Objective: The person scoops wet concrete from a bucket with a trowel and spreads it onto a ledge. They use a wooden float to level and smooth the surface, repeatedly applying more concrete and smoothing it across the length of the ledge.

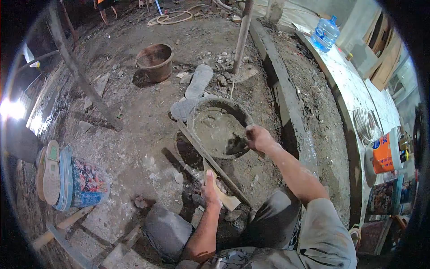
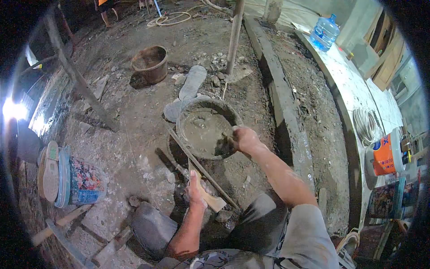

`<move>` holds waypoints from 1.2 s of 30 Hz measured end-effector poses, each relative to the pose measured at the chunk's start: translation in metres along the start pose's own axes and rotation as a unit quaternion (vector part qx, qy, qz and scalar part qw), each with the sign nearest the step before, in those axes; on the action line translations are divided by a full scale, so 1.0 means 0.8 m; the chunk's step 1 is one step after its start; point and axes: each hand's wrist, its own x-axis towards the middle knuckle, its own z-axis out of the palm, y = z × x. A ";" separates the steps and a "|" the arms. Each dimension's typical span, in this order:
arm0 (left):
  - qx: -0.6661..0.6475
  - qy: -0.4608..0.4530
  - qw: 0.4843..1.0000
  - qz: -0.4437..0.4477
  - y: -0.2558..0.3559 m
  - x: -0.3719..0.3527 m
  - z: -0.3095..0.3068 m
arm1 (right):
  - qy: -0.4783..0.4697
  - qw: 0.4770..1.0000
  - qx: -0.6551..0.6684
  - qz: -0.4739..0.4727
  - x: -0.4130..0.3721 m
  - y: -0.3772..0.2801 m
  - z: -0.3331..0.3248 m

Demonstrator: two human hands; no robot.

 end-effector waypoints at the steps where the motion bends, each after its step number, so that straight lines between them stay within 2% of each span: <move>1: 0.001 -0.002 1.000 -0.002 0.000 0.000 0.000 | -0.014 0.999 0.006 -0.042 0.014 0.009 0.009; 2: 0.009 0.001 1.000 -0.005 0.000 0.000 0.001 | 0.037 0.993 0.021 -0.111 0.025 0.016 0.019; 3: 0.016 0.003 1.000 -0.008 0.000 0.000 0.002 | 0.037 0.993 0.020 -0.111 0.032 0.014 0.018; 5: 0.016 0.002 1.000 -0.010 -0.001 0.003 0.003 | 0.081 0.976 0.100 -0.176 0.052 0.006 0.015; 6: 0.017 0.003 1.000 -0.012 -0.003 0.004 0.002 | 0.133 0.979 0.105 -0.115 0.042 -0.016 -0.007; 7: 0.016 0.005 1.000 -0.014 -0.003 0.005 0.002 | 0.130 0.979 0.104 -0.115 0.038 -0.015 -0.015; 9: 0.011 0.005 1.000 -0.016 -0.004 0.005 0.000 | 0.129 0.990 0.061 0.016 0.026 -0.003 -0.030; 10: 0.011 0.005 1.000 -0.017 -0.008 0.009 -0.004 | 0.040 0.996 0.057 0.059 0.018 -0.006 -0.043; 14: 0.033 0.012 0.999 -0.019 -0.008 0.015 -0.007 | 0.009 0.997 0.025 0.067 -0.034 -0.022 -0.035; 16: 0.036 0.021 0.999 -0.021 -0.006 0.014 -0.003 | -0.068 0.988 -0.113 0.086 -0.036 -0.026 -0.012; 19: 0.015 0.002 1.000 -0.014 -0.006 0.012 -0.001 | -0.021 0.991 -0.103 0.084 -0.021 -0.009 0.022; 21: 0.019 -0.001 1.000 -0.006 -0.005 0.009 0.000 | -0.032 0.990 -0.098 0.096 -0.014 0.002 0.022; 23: 0.026 0.000 1.000 -0.003 -0.009 0.011 -0.003 | -0.092 0.990 -0.076 0.073 -0.016 0.012 0.017; 27: 0.045 0.004 0.999 -0.011 -0.013 0.016 -0.006 | -0.069 0.993 -0.059 0.076 -0.023 0.000 0.025; 29: 0.034 -0.004 0.999 -0.003 -0.013 0.015 -0.003 | -0.006 0.986 -0.155 0.053 -0.031 -0.007 0.031; 33: 0.037 -0.013 0.999 0.016 -0.015 0.018 -0.002 | -0.048 0.974 -0.220 0.024 -0.032 -0.026 0.019; 35: 0.029 -0.011 0.999 0.010 -0.007 0.013 0.004 | -0.043 0.993 -0.111 0.007 -0.040 -0.048 0.008; 36: 0.026 -0.009 1.000 -0.001 -0.006 0.009 0.003 | -0.047 0.993 -0.109 0.008 -0.040 -0.053 0.011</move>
